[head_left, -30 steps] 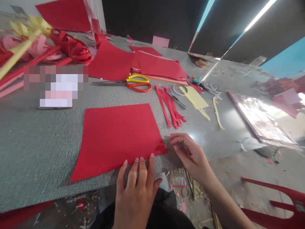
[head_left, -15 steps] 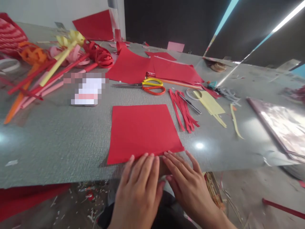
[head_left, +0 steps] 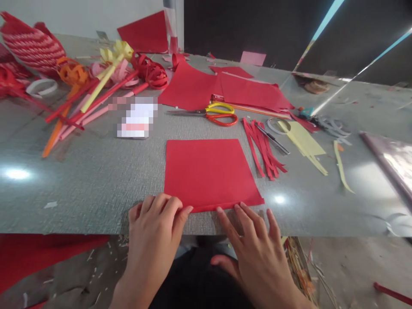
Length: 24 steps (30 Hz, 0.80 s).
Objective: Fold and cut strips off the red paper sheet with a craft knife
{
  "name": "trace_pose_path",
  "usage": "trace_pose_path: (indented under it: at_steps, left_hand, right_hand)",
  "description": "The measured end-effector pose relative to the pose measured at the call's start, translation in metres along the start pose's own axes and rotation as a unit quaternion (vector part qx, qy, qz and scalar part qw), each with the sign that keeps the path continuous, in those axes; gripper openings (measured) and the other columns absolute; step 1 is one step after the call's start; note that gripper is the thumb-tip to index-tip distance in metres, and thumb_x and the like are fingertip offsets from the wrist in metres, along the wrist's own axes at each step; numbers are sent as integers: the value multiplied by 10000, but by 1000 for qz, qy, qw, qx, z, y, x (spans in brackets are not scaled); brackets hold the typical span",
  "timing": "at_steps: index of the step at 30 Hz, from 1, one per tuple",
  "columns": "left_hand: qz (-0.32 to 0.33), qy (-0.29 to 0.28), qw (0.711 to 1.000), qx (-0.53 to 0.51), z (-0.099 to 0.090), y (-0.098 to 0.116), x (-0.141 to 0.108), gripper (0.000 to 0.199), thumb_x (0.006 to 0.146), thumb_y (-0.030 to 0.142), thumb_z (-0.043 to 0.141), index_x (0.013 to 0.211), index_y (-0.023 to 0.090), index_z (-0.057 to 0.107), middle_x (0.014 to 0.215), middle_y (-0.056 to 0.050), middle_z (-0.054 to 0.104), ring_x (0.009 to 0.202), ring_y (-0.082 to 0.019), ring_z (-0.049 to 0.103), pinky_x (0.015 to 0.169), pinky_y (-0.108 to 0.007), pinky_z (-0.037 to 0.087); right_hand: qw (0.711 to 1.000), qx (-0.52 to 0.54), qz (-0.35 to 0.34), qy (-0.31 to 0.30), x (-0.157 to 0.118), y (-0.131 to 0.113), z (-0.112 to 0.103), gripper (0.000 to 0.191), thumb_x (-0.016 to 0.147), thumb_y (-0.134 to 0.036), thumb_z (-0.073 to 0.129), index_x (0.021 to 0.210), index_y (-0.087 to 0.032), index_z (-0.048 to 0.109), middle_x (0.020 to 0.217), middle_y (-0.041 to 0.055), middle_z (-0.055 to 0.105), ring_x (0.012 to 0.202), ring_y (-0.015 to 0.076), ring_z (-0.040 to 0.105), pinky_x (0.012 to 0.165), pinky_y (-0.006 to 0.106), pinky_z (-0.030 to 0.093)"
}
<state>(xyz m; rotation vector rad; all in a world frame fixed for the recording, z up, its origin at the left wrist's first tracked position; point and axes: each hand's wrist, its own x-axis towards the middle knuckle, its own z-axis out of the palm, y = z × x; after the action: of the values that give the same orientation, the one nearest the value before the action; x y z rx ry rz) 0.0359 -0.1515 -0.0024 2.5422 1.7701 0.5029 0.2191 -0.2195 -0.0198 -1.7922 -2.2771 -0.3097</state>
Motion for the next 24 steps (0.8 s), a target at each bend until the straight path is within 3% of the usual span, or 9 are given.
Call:
trace_pose_path:
  at_steps: [10,15,24]
  left_hand:
    - [-22,-38,999,32,-3,-1,5,209,880,311,493,701,215,541,717,-8,568,747,-206,513,702,-361,305]
    - [-37,-39,998,25,-5,-6,1,201,881,307,492,704,214,512,730,-3,560,765,-201,517,710,-359,309]
    - [-83,-15,994,70,-14,-31,-16,212,876,321,482,689,221,481,706,-10,553,738,-223,524,654,-358,337]
  right_hand:
    - [1000,-1,-11,-11,3,4,-1,588,872,-588,327,1341,-253,444,1114,137,606,1051,306,503,1052,557,178]
    - [1000,3,-19,0,3,6,1,536,903,-534,299,1312,-241,483,1094,146,606,1033,311,508,1001,575,235]
    - [999,-8,-32,8,2,9,4,491,909,-500,349,1307,-251,492,1101,130,602,1040,294,520,963,583,292]
